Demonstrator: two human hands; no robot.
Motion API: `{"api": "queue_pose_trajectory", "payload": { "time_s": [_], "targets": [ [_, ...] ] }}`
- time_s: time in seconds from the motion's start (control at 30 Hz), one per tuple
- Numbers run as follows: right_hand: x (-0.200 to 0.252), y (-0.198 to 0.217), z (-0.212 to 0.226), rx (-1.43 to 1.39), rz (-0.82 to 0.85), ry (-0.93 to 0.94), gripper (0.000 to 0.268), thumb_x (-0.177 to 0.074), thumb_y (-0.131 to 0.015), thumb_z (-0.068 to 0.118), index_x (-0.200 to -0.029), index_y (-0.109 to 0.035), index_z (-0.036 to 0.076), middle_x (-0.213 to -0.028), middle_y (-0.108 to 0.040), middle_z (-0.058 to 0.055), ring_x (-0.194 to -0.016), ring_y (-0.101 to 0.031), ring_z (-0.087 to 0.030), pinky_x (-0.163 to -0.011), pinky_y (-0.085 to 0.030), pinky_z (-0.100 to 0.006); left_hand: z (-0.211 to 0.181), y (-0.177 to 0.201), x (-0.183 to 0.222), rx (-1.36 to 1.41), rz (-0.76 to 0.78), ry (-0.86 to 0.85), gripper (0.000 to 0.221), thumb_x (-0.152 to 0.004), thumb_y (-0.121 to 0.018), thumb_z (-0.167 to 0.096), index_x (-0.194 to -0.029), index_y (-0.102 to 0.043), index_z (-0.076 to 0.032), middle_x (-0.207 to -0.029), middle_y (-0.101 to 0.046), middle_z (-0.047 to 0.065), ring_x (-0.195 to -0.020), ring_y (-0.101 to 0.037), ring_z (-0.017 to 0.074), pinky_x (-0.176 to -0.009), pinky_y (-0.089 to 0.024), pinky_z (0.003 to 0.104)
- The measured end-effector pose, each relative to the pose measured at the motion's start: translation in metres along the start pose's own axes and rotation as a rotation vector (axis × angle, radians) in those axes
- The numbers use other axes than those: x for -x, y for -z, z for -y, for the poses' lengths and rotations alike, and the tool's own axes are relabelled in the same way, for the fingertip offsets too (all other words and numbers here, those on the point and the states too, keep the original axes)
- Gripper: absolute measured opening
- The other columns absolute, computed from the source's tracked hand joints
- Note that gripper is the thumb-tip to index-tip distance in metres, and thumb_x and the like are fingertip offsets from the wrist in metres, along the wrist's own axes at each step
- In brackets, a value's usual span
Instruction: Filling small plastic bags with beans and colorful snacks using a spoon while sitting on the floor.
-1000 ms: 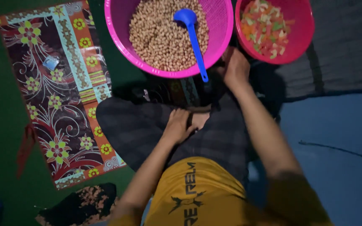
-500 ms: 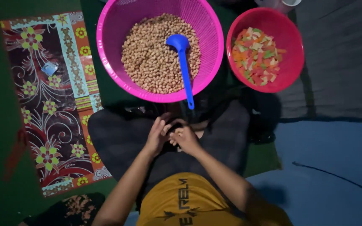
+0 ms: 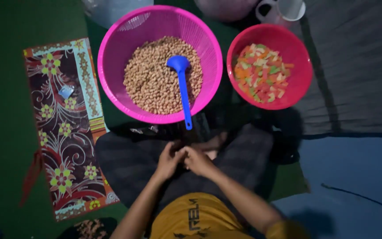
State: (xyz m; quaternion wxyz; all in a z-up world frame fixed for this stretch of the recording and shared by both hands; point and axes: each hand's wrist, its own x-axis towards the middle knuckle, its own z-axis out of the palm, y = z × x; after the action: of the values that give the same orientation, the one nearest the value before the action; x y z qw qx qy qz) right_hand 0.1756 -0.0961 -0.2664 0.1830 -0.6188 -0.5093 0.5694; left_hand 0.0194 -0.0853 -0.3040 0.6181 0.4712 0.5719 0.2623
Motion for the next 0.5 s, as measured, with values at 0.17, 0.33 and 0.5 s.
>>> {"api": "queue_pose_trajectory", "payload": {
  "time_s": [0.17, 0.33, 0.5],
  "targets": [
    [0.056, 0.059, 0.059, 0.21, 0.12, 0.501, 0.004, -0.079, -0.065, 0.011, -0.082, -0.063, 0.012, -0.078, -0.065, 0.001, -0.074, -0.061, -0.01, -0.07, -0.044, -0.023, -0.048, 0.027, 0.059, -0.43, 0.185, -0.403, 0.043, -0.082, -0.064, -0.023, -0.12, -0.051, -0.006, -0.118, -0.057, 0.012, -0.111, -0.055, 0.0237, -0.096, -0.039, 0.032],
    [0.085, 0.173, 0.136, 0.371, -0.128, 0.942, 0.007, -0.086, -0.058, 0.007, -0.09, -0.064, 0.006, -0.094, -0.066, -0.008, -0.089, -0.064, -0.022, -0.083, -0.047, -0.031, -0.02, 0.073, 0.094, -1.04, 0.054, -0.742, 0.043, -0.082, -0.059, -0.037, -0.115, -0.055, -0.01, -0.127, -0.051, 0.01, -0.123, -0.042, 0.0261, -0.103, -0.03, 0.042],
    [0.066, 0.259, 0.221, 0.606, -0.847, 1.108, 0.004, -0.095, -0.058, -0.005, -0.095, -0.062, -0.006, -0.092, -0.065, -0.018, -0.084, -0.063, -0.031, -0.079, -0.049, -0.038, 0.011, 0.107, 0.109, -1.183, -0.118, -0.714, 0.057, -0.077, -0.059, -0.043, -0.13, -0.046, -0.025, -0.143, -0.038, -0.001, -0.135, -0.031, 0.0202, -0.107, -0.023, 0.047]
  ]
}}
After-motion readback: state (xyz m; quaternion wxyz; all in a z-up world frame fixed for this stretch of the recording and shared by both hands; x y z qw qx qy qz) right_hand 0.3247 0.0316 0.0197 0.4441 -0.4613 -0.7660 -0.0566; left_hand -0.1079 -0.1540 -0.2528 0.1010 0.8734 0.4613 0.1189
